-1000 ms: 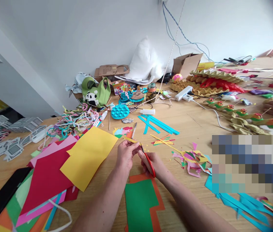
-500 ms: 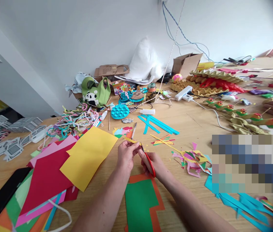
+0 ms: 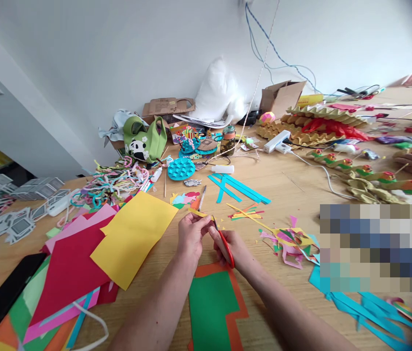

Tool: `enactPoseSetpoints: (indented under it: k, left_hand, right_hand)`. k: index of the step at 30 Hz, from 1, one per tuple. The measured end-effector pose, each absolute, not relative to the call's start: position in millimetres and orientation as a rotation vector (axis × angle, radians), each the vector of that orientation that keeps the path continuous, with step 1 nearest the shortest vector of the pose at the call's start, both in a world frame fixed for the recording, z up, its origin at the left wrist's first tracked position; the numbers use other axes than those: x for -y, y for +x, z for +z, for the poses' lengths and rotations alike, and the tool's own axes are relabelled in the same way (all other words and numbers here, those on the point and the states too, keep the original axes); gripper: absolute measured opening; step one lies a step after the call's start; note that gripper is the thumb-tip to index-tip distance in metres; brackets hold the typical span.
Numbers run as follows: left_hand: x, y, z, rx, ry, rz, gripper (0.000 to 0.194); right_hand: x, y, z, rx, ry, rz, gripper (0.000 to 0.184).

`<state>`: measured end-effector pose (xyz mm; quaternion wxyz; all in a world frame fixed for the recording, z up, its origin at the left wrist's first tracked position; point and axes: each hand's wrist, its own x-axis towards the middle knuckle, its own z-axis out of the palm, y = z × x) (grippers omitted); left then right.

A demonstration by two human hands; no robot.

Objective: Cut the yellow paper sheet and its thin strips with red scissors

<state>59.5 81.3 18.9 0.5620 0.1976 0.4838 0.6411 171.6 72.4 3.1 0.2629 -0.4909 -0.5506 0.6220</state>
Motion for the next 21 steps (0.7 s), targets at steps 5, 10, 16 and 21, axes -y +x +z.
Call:
enactPoseSetpoints:
  k: [5,10,16,21]
  left_hand:
    - [-81.6,59.7,17.7,-1.135,0.461,1.513,0.024]
    - [-82.2,59.4,16.0,-1.131,0.451,1.509,0.025]
    - [-82.9,59.5,14.2,-1.117,0.424,1.511,0.025]
    - [-83.1,59.9,14.0,-1.114,0.417,1.516,0.025]
  right_hand:
    - [-73.5,171.1,0.2,1.497,-1.341,1.680,0.053]
    - [-74.0,170.9,-2.9,1.484,-1.335,1.675,0.051]
    - [-73.8,171.6,-2.8,1.474,-1.342,1.680,0.051]
    - [-73.5,171.6,-0.8,1.470,-1.347,1.677,0.051]
